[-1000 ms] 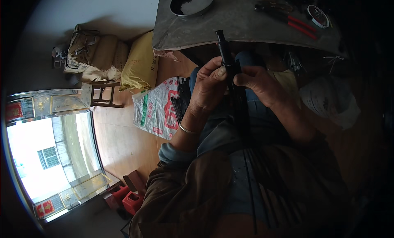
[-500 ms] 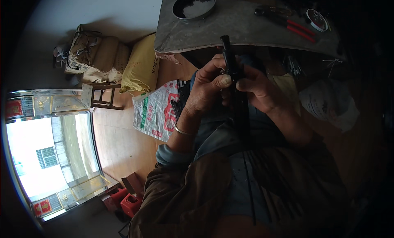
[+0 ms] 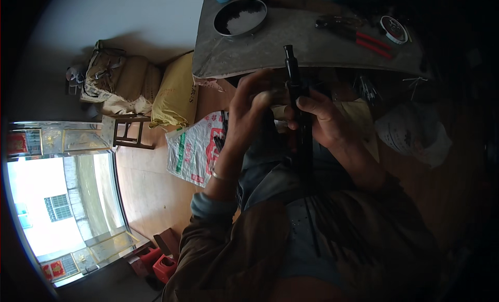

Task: Assembling umbrella frames by inserting ribs into a central hub and using pliers to secure the components.

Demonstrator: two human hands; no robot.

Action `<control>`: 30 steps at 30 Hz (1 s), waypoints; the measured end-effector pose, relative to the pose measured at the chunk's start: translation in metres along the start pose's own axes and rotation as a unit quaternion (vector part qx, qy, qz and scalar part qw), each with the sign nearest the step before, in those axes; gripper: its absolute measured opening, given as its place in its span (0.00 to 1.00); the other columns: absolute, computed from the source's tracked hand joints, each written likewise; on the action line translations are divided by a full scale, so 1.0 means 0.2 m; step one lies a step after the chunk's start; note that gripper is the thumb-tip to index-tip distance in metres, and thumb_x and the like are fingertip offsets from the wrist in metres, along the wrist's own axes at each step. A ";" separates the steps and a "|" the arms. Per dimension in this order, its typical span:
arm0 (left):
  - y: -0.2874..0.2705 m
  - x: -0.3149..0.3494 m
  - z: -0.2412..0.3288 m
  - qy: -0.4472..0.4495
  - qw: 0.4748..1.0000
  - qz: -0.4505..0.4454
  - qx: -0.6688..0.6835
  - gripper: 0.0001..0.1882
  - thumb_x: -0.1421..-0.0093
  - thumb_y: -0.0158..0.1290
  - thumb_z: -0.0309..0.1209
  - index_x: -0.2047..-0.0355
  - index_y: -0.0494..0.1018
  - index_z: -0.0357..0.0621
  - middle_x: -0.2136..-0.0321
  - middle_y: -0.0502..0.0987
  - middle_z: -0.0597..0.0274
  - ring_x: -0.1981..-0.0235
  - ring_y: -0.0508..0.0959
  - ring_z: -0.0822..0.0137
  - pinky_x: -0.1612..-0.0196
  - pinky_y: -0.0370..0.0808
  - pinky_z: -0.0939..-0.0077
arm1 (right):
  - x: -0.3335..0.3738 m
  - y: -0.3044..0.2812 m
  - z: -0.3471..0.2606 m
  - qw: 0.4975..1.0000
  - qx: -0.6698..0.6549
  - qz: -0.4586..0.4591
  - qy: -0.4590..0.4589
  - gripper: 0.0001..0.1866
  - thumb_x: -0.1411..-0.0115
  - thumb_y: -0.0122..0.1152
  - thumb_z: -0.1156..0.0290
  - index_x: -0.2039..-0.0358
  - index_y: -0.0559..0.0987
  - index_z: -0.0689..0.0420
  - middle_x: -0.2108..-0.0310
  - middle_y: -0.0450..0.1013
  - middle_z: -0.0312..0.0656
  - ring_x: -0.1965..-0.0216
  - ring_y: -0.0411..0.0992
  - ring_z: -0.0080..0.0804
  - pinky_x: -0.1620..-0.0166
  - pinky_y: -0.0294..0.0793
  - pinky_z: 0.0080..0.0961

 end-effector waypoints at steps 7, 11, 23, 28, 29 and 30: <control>0.22 0.38 0.21 -0.112 0.927 -0.279 0.223 0.62 0.67 0.70 0.55 0.38 0.53 0.32 0.47 0.69 0.46 0.49 0.72 0.58 0.42 0.64 0.63 | -0.08 -0.05 -0.05 0.991 0.000 0.115 -0.071 0.11 0.42 0.60 0.67 0.60 0.74 0.57 0.70 0.72 0.36 0.68 0.71 0.25 0.67 0.72 0.24; 0.22 0.22 0.19 -0.054 0.996 0.017 0.073 0.20 0.42 0.55 0.28 0.50 0.67 0.32 0.73 0.75 0.61 0.76 0.75 0.73 0.71 0.72 0.81 | -0.10 0.05 -0.10 0.980 0.073 0.165 -0.088 0.10 0.42 0.60 0.66 0.63 0.75 0.57 0.72 0.72 0.36 0.70 0.70 0.25 0.67 0.70 0.22; 0.03 -0.17 0.05 -0.036 0.991 0.127 -0.024 0.12 0.44 0.58 0.27 0.61 0.77 0.33 0.72 0.79 0.64 0.72 0.76 0.80 0.72 0.72 0.86 | -0.18 0.05 -0.06 0.941 0.191 0.167 -0.224 0.14 0.41 0.59 0.75 0.53 0.75 0.62 0.69 0.73 0.33 0.66 0.71 0.17 0.62 0.71 0.14; 0.03 -0.18 0.06 -0.033 0.993 0.114 -0.026 0.12 0.43 0.56 0.25 0.59 0.76 0.34 0.69 0.80 0.62 0.69 0.77 0.79 0.67 0.74 0.85 | -0.15 0.08 -0.10 0.901 0.279 0.151 -0.296 0.17 0.42 0.61 0.74 0.52 0.74 0.63 0.61 0.72 0.38 0.63 0.72 0.19 0.60 0.72 0.16; 0.03 -0.18 0.05 -0.027 0.993 0.117 -0.012 0.13 0.43 0.56 0.25 0.58 0.76 0.33 0.68 0.80 0.61 0.68 0.77 0.78 0.65 0.74 0.84 | -0.14 0.08 -0.11 0.901 0.277 0.155 -0.296 0.17 0.42 0.61 0.74 0.52 0.74 0.63 0.61 0.72 0.38 0.63 0.72 0.19 0.60 0.72 0.16; 0.04 -0.18 0.05 -0.030 0.993 0.115 -0.013 0.13 0.43 0.56 0.25 0.58 0.76 0.33 0.68 0.80 0.61 0.68 0.77 0.78 0.65 0.74 0.84 | -0.13 0.09 -0.13 0.876 0.323 0.173 -0.313 0.15 0.42 0.62 0.74 0.55 0.75 0.63 0.63 0.73 0.38 0.64 0.72 0.19 0.61 0.72 0.17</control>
Point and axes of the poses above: each hand's wrist, its own x-axis away from the middle knuckle, its own y-axis out of the palm, z = x × y, the point moved 5 cm from there along -x, towards the middle knuckle
